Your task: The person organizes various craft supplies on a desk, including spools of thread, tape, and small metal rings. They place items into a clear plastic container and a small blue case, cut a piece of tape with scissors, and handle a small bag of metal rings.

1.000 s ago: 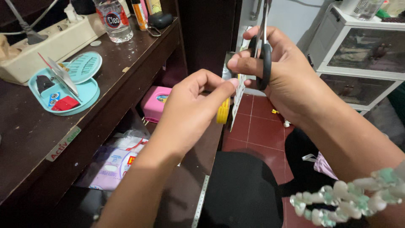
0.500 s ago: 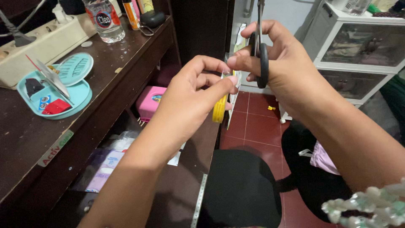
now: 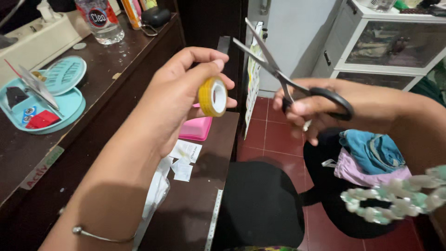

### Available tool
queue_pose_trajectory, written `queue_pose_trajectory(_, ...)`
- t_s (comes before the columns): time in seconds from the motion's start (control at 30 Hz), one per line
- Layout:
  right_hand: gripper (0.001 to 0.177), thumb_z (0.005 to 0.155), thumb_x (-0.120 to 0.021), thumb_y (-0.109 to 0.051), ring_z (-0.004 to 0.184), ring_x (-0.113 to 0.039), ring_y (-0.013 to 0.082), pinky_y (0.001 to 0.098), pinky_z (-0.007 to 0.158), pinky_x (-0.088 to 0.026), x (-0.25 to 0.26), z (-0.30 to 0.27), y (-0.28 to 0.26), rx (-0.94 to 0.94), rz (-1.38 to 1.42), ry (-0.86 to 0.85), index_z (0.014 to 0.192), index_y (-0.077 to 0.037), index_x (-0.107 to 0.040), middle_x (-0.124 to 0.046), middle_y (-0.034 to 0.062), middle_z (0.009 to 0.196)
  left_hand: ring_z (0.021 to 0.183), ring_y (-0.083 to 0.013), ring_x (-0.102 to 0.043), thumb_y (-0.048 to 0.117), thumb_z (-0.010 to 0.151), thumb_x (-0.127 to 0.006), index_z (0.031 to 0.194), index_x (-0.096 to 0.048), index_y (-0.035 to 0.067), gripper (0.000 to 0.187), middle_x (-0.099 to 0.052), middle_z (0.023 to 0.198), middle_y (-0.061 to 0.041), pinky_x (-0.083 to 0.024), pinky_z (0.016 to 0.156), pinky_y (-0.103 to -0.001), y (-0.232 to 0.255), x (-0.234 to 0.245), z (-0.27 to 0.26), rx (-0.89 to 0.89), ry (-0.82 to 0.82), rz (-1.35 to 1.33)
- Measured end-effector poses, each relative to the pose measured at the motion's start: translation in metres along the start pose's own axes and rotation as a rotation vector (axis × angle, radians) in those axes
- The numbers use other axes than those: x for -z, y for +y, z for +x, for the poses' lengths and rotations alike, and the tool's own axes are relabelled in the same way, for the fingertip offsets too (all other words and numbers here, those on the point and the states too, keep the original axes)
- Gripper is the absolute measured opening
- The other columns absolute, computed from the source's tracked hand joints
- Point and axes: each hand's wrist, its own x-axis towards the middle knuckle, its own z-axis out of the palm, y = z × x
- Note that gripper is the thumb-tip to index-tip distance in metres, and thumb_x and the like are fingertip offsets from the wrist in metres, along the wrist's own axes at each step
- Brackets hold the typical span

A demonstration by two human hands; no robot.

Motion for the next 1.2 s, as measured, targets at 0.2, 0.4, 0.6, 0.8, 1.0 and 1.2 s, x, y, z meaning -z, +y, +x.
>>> queue_pose_trajectory(0.2,0.054,0.080,-0.067,-0.040,0.080,-0.061,0.0255,0.0347,0.054,-0.052,0.008,-0.012,0.016,0.060,0.060,-0.158,0.114,-0.001,-0.054,-0.054,0.0079,0.081,0.061,-0.0147,-0.070,0.020,0.081,-0.056,0.090,-0.063,0.009,0.016,-0.068,0.073,-0.006,-0.053,0.051,-0.024,-0.004,0.000,0.010,-0.005,0.081,-0.066)
queue_pose_trajectory(0.4,0.055,0.080,-0.067,-0.041,0.080,-0.060,0.0240,0.0333,0.052,-0.049,0.014,-0.014,0.014,0.019,0.079,-0.189,0.115,-0.001,-0.052,-0.054,0.0092,0.082,0.056,-0.0155,-0.065,0.018,0.083,-0.058,0.088,-0.063,0.007,0.013,-0.063,0.071,-0.004,-0.052,0.051,-0.025,-0.006,-0.006,0.010,-0.084,0.058,-0.100)
queue_pose_trajectory(0.6,0.051,0.080,-0.067,-0.034,0.064,-0.061,0.0222,0.0300,0.046,-0.047,0.019,-0.015,0.022,-0.119,0.078,-0.184,0.114,0.002,-0.054,-0.061,0.0149,0.069,0.062,-0.0114,-0.063,0.023,0.078,-0.054,0.090,-0.061,0.013,0.018,-0.063,0.077,0.000,-0.055,0.055,-0.027,0.000,-0.010,0.003,0.047,0.051,-0.018)
queue_pose_trajectory(0.8,0.046,0.079,-0.067,-0.034,0.051,-0.056,0.0152,0.0254,0.042,-0.043,0.012,-0.016,0.014,-0.110,0.015,-0.210,0.107,0.001,-0.056,-0.061,0.0113,0.062,0.068,-0.0095,-0.060,0.018,0.076,-0.052,0.093,-0.061,0.009,0.020,-0.056,0.076,0.000,-0.057,0.061,-0.027,-0.001,-0.007,0.006,0.025,0.011,0.030)
queue_pose_trajectory(1.0,0.045,0.076,-0.069,-0.035,0.054,-0.062,0.0158,0.0258,0.040,-0.043,0.000,-0.010,0.008,-0.100,-0.093,-0.123,0.104,-0.001,-0.059,-0.060,0.0093,0.060,0.072,-0.0086,-0.060,0.017,0.075,-0.056,0.092,-0.060,0.010,0.019,-0.057,0.080,0.002,-0.057,0.062,-0.026,-0.003,-0.014,0.006,0.005,-0.001,0.164)
queue_pose_trajectory(1.2,0.041,0.078,-0.069,-0.035,0.053,-0.060,0.0125,0.0236,0.039,-0.042,-0.001,-0.012,0.005,-0.084,-0.061,-0.117,0.101,-0.002,-0.060,-0.056,0.0036,0.059,0.073,-0.0078,-0.059,0.020,0.071,-0.067,0.098,-0.059,0.012,0.029,-0.057,0.081,0.002,-0.057,0.061,-0.026,0.002,-0.017,0.001,0.011,-0.042,0.255)
